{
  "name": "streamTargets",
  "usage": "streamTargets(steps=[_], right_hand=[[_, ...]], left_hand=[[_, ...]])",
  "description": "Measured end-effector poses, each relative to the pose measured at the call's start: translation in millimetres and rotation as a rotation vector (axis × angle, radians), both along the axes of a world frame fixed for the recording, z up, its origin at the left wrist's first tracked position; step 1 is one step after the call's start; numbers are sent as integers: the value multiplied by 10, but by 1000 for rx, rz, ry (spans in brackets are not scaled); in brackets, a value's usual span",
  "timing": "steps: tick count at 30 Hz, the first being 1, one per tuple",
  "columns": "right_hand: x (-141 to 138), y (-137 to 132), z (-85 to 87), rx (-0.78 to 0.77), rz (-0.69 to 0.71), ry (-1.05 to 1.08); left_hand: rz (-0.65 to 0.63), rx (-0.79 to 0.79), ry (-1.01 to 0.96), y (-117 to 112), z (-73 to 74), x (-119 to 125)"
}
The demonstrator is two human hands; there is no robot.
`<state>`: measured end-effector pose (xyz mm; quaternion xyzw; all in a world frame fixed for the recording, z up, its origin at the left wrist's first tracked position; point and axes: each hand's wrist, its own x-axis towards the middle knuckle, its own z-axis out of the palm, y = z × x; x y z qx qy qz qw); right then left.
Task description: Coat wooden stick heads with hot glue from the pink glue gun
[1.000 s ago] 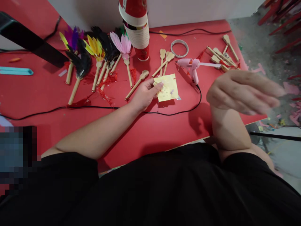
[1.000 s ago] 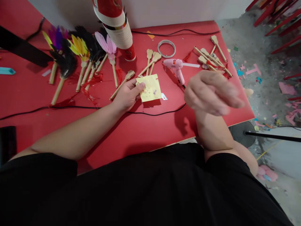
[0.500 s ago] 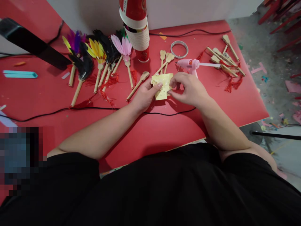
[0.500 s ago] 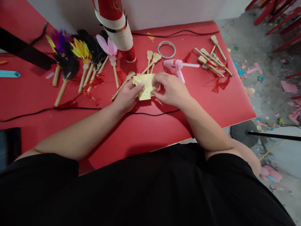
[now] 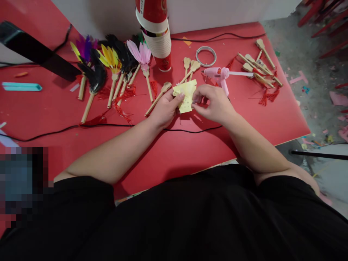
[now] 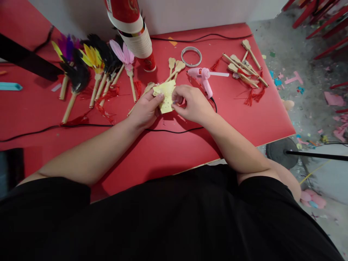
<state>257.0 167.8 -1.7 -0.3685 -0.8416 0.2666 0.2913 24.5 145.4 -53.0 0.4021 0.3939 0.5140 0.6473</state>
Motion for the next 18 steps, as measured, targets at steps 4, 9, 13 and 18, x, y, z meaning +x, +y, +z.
streamTargets(steps=[4, 9, 13, 18], right_hand=[[-3, 7, 0, 21, -2, -18], [-34, -17, 20, 11, -53, -15], [-46, -14, 19, -36, -74, 51], [-23, 27, -21, -89, -99, 131]], left_hand=[[6, -21, -2, -17, 7, 12], [9, -5, -19, 0, -72, 14], [16, 6, 5, 3, -110, 17], [25, -10, 7, -21, -86, 15]])
